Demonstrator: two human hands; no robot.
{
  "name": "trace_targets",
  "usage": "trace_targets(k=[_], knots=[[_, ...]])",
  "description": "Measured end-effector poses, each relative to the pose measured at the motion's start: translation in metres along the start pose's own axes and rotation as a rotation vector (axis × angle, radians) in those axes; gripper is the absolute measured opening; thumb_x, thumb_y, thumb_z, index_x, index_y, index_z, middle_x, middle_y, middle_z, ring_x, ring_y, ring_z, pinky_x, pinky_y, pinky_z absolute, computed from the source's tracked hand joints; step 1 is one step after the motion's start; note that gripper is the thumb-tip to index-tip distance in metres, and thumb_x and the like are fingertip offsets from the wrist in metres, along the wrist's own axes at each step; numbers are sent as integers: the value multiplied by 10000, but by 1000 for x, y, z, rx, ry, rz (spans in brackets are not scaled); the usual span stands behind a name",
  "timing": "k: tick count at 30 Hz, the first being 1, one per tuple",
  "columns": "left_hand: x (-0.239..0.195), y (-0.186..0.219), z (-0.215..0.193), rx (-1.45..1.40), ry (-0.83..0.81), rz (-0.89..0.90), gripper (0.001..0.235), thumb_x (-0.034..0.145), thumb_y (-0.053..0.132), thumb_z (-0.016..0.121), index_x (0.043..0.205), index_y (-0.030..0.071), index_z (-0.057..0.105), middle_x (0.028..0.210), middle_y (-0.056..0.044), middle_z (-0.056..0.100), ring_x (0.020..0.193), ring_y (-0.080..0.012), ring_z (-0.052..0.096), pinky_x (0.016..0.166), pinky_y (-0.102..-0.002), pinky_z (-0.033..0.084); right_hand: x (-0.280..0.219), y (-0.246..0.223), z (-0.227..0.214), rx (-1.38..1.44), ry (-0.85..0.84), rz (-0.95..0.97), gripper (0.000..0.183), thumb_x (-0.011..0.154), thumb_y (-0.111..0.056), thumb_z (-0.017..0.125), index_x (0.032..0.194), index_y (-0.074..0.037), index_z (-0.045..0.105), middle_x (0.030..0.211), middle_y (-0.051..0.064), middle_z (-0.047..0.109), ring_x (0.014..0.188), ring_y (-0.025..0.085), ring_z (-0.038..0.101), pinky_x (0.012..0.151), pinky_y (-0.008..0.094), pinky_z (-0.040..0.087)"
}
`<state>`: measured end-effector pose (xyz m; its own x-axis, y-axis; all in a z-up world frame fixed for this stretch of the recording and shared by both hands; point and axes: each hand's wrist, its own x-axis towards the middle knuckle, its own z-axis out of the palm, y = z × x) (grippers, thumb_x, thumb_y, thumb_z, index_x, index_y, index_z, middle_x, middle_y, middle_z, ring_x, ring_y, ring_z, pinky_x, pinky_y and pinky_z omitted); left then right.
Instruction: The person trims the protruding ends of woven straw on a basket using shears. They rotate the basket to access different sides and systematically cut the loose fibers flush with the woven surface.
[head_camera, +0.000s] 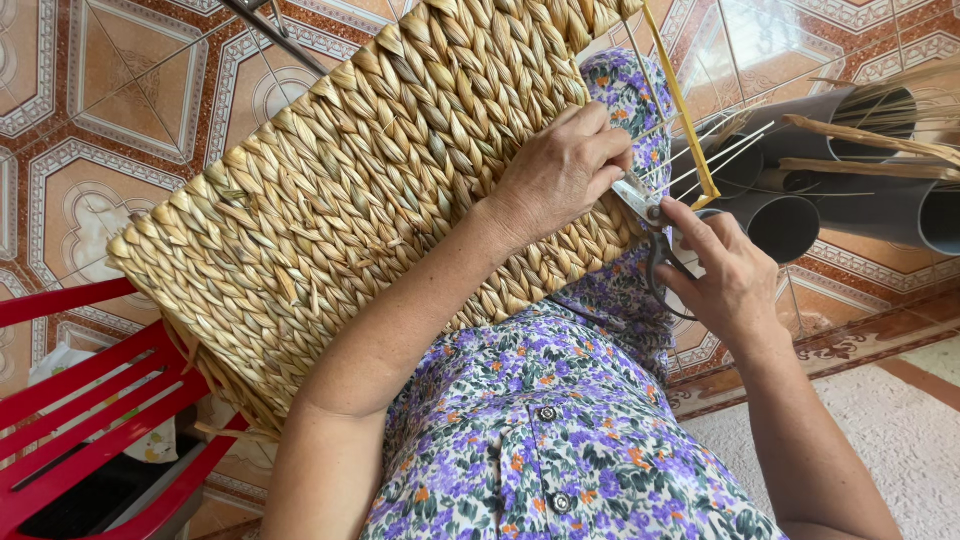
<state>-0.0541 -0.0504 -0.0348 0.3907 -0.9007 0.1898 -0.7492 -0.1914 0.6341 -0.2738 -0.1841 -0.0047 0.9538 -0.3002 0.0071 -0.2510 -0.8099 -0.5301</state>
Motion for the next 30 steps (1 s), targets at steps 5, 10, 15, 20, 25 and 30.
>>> trace_targets(k=[5,10,15,20,25,30], knots=[[-2,-3,6,4,56,39,142,880,184,766,868,116,642,919,-26,568,919,-162,626,826,-316,607,3,-2,-1,-18,-36,16,840,699,-114,883,1474,-226,579,910,28,619,798,190,645,678,353,530],[3,-4,-5,-249,120,-11,112,978,86,715,924,113,621,886,-2,613,873,-144,648,784,-284,629,-7,14,10,122,32,3,733,833,-65,816,1507,-202,561,948,36,631,820,162,656,713,328,556],[-22,-26,-66,-673,179,-178,80,1041,-3,598,1026,71,571,1075,-43,694,997,-145,734,818,-260,685,-39,40,17,321,196,315,664,932,-145,829,1535,-158,550,871,-16,603,706,89,565,584,282,446],[-56,-25,-104,-375,194,-250,99,1046,43,672,1096,37,587,1049,-77,652,975,-154,691,816,-251,637,-65,43,24,109,166,223,741,850,-160,888,1514,-136,559,930,42,579,741,113,566,642,288,472],[-62,-10,-76,-114,96,-340,158,934,187,778,1022,99,680,962,-24,656,899,-133,681,807,-226,611,-59,21,27,125,96,125,757,805,-151,874,1493,-148,559,1071,64,630,849,139,634,716,309,531],[-54,-10,-47,162,252,-181,294,798,258,850,989,94,698,901,-32,607,862,-178,616,785,-280,598,-33,-5,22,41,23,24,713,774,-176,858,1437,-208,597,1053,72,647,867,191,656,692,340,543]])
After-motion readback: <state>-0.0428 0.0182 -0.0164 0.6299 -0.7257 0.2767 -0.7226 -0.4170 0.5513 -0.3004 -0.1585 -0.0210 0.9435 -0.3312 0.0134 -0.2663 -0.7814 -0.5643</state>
